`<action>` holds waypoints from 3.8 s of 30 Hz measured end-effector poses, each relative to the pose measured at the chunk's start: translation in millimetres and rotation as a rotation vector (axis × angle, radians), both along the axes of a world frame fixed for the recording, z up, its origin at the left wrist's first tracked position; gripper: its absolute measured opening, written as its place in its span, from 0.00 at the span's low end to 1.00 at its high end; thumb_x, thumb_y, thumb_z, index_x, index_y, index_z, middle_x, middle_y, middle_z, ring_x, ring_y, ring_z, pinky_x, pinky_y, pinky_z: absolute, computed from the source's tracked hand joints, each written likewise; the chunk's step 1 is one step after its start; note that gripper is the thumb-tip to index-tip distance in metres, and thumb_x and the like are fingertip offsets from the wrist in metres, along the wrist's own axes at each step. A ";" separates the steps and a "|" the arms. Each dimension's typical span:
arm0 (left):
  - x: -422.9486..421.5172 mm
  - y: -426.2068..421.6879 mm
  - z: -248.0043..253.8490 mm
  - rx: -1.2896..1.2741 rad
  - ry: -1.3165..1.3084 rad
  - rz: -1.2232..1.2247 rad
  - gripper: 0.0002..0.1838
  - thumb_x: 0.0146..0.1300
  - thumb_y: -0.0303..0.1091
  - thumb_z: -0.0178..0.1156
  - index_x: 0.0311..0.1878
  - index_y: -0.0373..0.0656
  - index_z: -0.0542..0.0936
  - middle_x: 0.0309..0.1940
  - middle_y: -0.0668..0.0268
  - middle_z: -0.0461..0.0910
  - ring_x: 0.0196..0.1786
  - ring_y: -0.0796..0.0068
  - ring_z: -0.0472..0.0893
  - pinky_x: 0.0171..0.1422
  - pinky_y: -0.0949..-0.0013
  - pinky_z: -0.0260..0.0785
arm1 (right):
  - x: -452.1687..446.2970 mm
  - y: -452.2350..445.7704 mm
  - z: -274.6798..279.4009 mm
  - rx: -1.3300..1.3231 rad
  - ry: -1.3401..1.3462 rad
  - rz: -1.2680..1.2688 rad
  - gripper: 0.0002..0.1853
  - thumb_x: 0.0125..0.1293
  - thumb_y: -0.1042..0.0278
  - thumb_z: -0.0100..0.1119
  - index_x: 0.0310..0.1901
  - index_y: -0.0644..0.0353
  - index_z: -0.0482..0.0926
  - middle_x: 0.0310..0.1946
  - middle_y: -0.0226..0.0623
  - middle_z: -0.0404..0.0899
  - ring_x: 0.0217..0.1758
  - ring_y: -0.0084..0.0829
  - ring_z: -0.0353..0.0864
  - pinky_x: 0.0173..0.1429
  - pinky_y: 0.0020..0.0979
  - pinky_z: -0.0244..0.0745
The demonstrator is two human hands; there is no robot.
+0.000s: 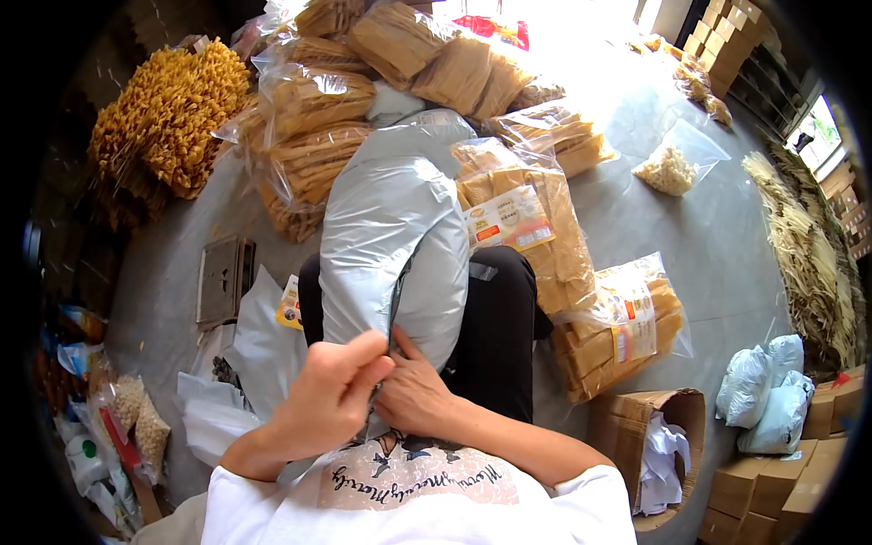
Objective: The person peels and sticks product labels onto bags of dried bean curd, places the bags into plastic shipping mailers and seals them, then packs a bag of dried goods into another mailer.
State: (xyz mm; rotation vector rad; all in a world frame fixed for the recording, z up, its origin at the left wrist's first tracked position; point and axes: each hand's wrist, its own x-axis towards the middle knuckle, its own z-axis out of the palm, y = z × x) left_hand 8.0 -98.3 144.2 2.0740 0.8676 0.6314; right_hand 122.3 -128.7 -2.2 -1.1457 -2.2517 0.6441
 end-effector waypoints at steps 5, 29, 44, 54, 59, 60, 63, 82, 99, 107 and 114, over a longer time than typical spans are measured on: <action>13.1 -8.3 -59.0 0.170 0.392 0.028 0.03 0.55 0.22 0.54 0.32 0.38 0.70 0.20 0.50 0.74 0.26 0.48 0.77 0.30 0.52 0.67 | -14.5 15.3 -3.9 -0.018 0.215 -0.001 0.06 0.52 0.66 0.56 0.30 0.58 0.77 0.30 0.37 0.77 0.37 0.40 0.76 0.47 0.40 0.71; 22.4 -19.2 -111.9 0.591 0.493 -0.239 0.06 0.45 0.24 0.55 0.28 0.39 0.71 0.16 0.62 0.75 0.18 0.69 0.79 0.18 0.70 0.68 | 92.4 48.6 30.4 0.240 0.350 -0.537 0.11 0.59 0.80 0.58 0.45 0.64 0.78 0.30 0.41 0.73 0.28 0.40 0.75 0.34 0.32 0.72; 23.9 -23.6 -117.3 0.599 0.504 -0.246 0.06 0.57 0.30 0.56 0.27 0.42 0.71 0.15 0.64 0.75 0.16 0.73 0.78 0.16 0.72 0.66 | 160.4 -35.9 -28.6 -0.462 1.411 -0.825 0.05 0.71 0.73 0.45 0.42 0.58 0.73 0.23 0.33 0.76 0.15 0.18 0.65 0.21 0.20 0.66; 27.1 -26.1 -118.6 0.687 0.562 -0.329 0.11 0.60 0.33 0.57 0.24 0.44 0.69 0.14 0.65 0.73 0.15 0.73 0.76 0.16 0.71 0.65 | 259.7 -95.2 -4.6 0.579 1.663 -1.279 0.05 0.72 0.72 0.42 0.41 0.58 0.70 0.24 0.28 0.66 0.23 0.20 0.66 0.30 0.24 0.70; 30.9 -24.3 -121.8 0.889 0.583 -0.595 0.08 0.55 0.31 0.59 0.25 0.42 0.72 0.17 0.69 0.73 0.18 0.74 0.76 0.20 0.73 0.67 | 179.4 -55.3 29.2 0.320 1.083 -1.191 0.03 0.69 0.74 0.49 0.41 0.60 0.72 0.26 0.29 0.70 0.27 0.19 0.71 0.37 0.23 0.73; 32.3 -18.6 -113.9 0.898 0.579 -0.598 0.08 0.55 0.31 0.59 0.25 0.42 0.72 0.17 0.69 0.73 0.18 0.74 0.76 0.20 0.73 0.67 | 161.8 -50.2 29.2 0.214 0.928 -1.115 0.04 0.68 0.76 0.50 0.42 0.61 0.73 0.26 0.30 0.72 0.28 0.19 0.73 0.38 0.22 0.73; 38.0 9.9 -65.0 0.354 0.100 -0.799 0.12 0.57 0.34 0.59 0.43 0.39 0.78 0.44 0.58 0.77 0.51 0.62 0.76 0.53 0.59 0.66 | 126.8 -28.6 31.0 0.147 0.731 -0.781 0.05 0.67 0.79 0.50 0.42 0.66 0.74 0.30 0.30 0.72 0.32 0.18 0.74 0.39 0.18 0.69; 25.0 3.0 -116.6 0.941 0.697 -0.610 0.33 0.46 0.44 0.64 0.59 0.49 0.73 0.61 0.61 0.68 0.72 0.62 0.57 0.74 0.48 0.39 | 77.9 1.3 32.9 0.089 0.607 -0.628 0.08 0.58 0.84 0.55 0.40 0.66 0.76 0.31 0.39 0.75 0.32 0.31 0.78 0.36 0.26 0.73; 26.3 16.5 -106.1 0.483 0.418 -0.771 0.15 0.59 0.40 0.56 0.44 0.39 0.81 0.51 0.60 0.77 0.63 0.63 0.67 0.72 0.59 0.49 | 75.1 8.2 42.6 0.164 0.544 -0.544 0.12 0.54 0.82 0.54 0.42 0.64 0.75 0.30 0.41 0.72 0.31 0.36 0.76 0.36 0.31 0.74; 11.7 37.7 -48.7 0.170 0.105 -0.543 0.18 0.59 0.32 0.60 0.52 0.38 0.77 0.59 0.57 0.72 0.68 0.53 0.63 0.69 0.53 0.59 | 97.0 -11.3 43.0 0.035 0.724 -0.724 0.09 0.62 0.83 0.48 0.42 0.66 0.76 0.23 0.21 0.67 0.27 0.09 0.62 0.30 0.15 0.57; -12.6 68.5 -80.3 0.461 0.262 0.208 0.39 0.56 0.45 0.63 0.69 0.45 0.60 0.73 0.49 0.48 0.75 0.48 0.46 0.73 0.40 0.32 | 73.9 2.3 27.8 0.002 0.523 -0.577 0.33 0.59 0.69 0.58 0.64 0.71 0.60 0.63 0.56 0.61 0.68 0.52 0.60 0.70 0.40 0.54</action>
